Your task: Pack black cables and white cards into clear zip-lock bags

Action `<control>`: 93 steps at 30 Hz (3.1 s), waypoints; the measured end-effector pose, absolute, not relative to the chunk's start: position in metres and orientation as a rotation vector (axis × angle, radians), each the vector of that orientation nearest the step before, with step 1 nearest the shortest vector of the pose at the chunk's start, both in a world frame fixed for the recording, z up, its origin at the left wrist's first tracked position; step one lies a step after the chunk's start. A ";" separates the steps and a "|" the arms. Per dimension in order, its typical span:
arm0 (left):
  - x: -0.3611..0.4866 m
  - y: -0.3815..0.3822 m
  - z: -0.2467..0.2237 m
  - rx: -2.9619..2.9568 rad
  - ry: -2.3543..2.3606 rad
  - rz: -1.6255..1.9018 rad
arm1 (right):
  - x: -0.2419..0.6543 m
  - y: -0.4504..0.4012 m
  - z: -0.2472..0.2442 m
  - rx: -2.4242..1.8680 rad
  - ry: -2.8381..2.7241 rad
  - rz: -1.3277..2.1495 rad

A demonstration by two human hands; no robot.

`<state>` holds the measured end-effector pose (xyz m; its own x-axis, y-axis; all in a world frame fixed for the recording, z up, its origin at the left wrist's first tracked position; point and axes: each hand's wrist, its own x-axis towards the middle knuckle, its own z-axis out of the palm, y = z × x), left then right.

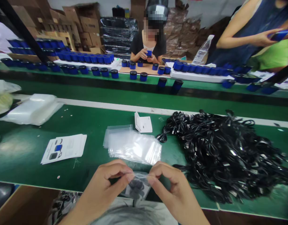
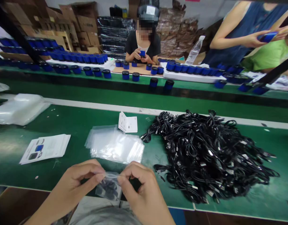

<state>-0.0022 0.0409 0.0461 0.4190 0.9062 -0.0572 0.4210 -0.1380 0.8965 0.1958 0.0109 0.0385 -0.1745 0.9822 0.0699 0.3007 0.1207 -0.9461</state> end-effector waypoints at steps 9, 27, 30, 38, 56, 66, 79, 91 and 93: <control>-0.006 0.031 0.043 1.683 1.103 0.635 | 0.178 0.006 0.034 -1.220 -1.739 1.006; -0.152 -0.029 -0.003 1.687 1.840 0.033 | 0.149 -0.001 0.010 -1.118 -2.086 1.075; -0.190 -0.030 -0.021 1.666 2.083 -0.028 | 0.153 0.000 0.014 -1.160 -2.099 1.061; -0.119 -0.014 0.021 1.878 1.406 0.141 | 0.170 0.024 0.027 -1.309 -2.242 0.569; -0.019 0.141 0.027 2.286 1.516 0.360 | 0.192 0.051 -0.026 -1.176 -2.408 -0.021; 0.000 0.127 0.021 2.226 1.510 0.413 | 0.203 0.042 -0.005 -1.166 -2.188 0.275; -0.006 0.129 0.027 2.293 1.434 0.702 | 0.190 0.046 -0.004 -1.313 -2.071 0.284; -0.013 0.111 0.054 2.161 1.314 0.555 | 0.192 0.058 0.039 -1.369 -1.559 0.960; -0.014 0.107 0.056 2.138 1.266 0.450 | 0.193 0.057 0.041 -1.357 -1.572 1.004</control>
<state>-0.0136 0.1071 0.0557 0.4857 0.8740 -0.0160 0.6678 -0.3593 0.6519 0.1927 0.0570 0.0413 -0.0926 0.9927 0.0773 0.3478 0.1050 -0.9317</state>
